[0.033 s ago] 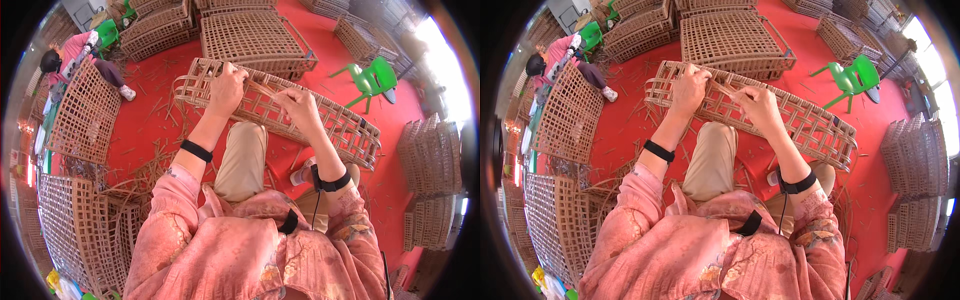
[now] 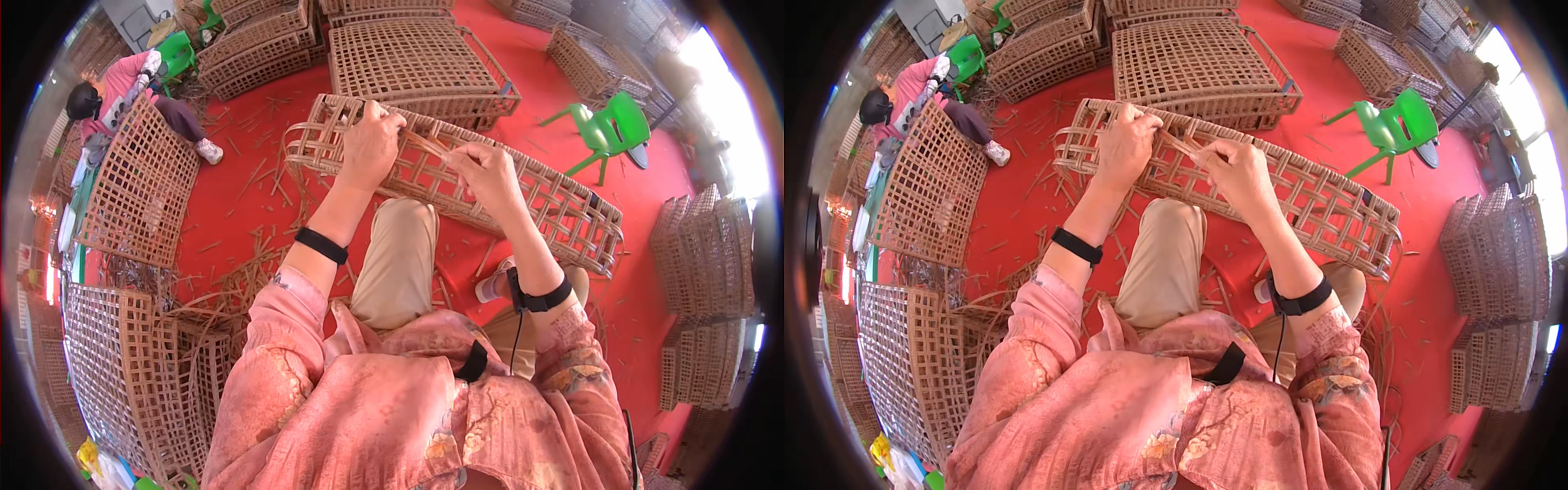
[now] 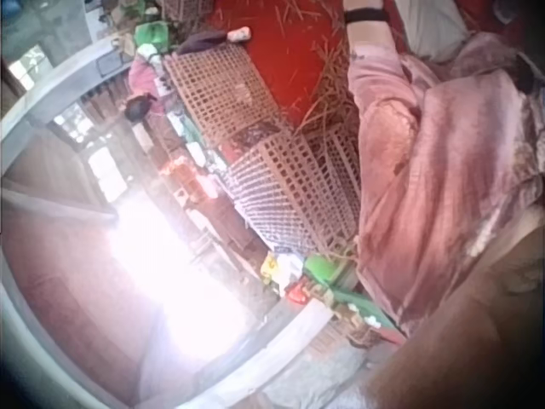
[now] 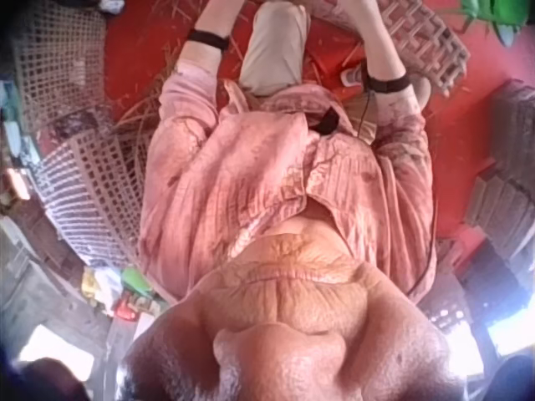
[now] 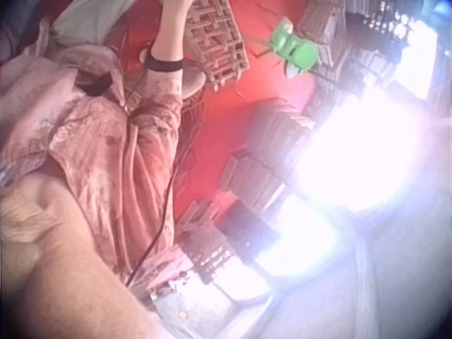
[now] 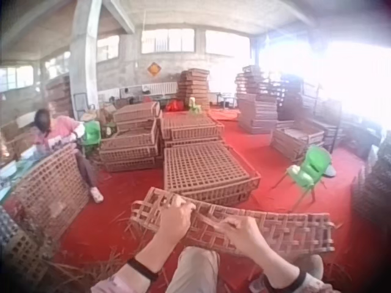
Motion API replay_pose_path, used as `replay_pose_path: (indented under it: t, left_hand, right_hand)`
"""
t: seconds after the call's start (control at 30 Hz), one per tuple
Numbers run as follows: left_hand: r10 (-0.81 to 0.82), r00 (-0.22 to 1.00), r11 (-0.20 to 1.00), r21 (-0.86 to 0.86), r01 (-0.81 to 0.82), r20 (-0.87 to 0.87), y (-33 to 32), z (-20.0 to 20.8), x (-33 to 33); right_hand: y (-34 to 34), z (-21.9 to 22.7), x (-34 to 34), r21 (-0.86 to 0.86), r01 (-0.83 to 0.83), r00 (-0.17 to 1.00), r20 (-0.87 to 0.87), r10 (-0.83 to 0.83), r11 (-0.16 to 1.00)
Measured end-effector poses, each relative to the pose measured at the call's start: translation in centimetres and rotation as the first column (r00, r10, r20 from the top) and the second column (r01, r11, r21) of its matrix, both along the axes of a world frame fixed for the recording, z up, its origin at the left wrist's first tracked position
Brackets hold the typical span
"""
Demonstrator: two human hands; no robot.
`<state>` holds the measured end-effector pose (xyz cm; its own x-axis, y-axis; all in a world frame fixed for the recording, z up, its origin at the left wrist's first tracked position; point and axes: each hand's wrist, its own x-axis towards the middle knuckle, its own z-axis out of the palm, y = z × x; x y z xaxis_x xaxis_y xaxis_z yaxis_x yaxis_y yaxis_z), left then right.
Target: The person is weaving thin bamboo or rattan strips into a rectangular frame to create a basket or furniture part.
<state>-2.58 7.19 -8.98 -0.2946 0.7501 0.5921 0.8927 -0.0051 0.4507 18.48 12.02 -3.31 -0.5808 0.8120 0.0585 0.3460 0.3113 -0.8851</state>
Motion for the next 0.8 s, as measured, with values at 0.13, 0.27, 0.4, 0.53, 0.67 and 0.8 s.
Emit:
replay_pose_path:
  t: [0.13, 0.27, 0.4, 0.53, 0.67, 0.8]
  left_hand:
    - [0.05, 0.998, 0.999, 0.019, -0.049, -0.04, -0.7, 0.6, -1.1]
    - [0.067, 0.993, 0.996, -0.048, -0.072, -0.1, -0.6, 1.0, -1.1]
    - [0.085, 0.996, 0.987, -0.143, -0.079, 0.03, 0.9, 1.0, -1.3]
    - [0.056, 0.944, 0.998, 0.009, -0.062, 0.326, 1.2, 1.1, -3.2]
    - [0.053, 0.928, 0.98, 0.157, -0.119, 0.369, 0.5, 0.3, -5.3]
    - [0.258, 0.965, 0.966, -0.003, -0.258, 0.036, -0.6, 0.3, -5.6]
  right_hand:
    - [0.0, 0.0, -1.0, 0.106, 0.01, 0.998, 0.06, -0.016, 0.994]
    - [1.4, -1.4, -1.2, 0.114, 0.072, 0.992, 0.093, -0.083, 0.991]
    - [2.0, -1.4, -1.5, 0.092, 0.093, 0.987, 0.122, -0.104, 0.991]
    - [1.6, -1.8, -2.6, 0.233, 0.095, 0.982, 0.136, -0.129, 0.968]
    - [1.4, -0.9, -5.2, 0.377, 0.011, 0.979, 0.186, -0.087, 0.926]
    - [2.5, -1.0, -6.5, 0.374, 0.01, 0.984, 0.16, -0.075, 0.928]
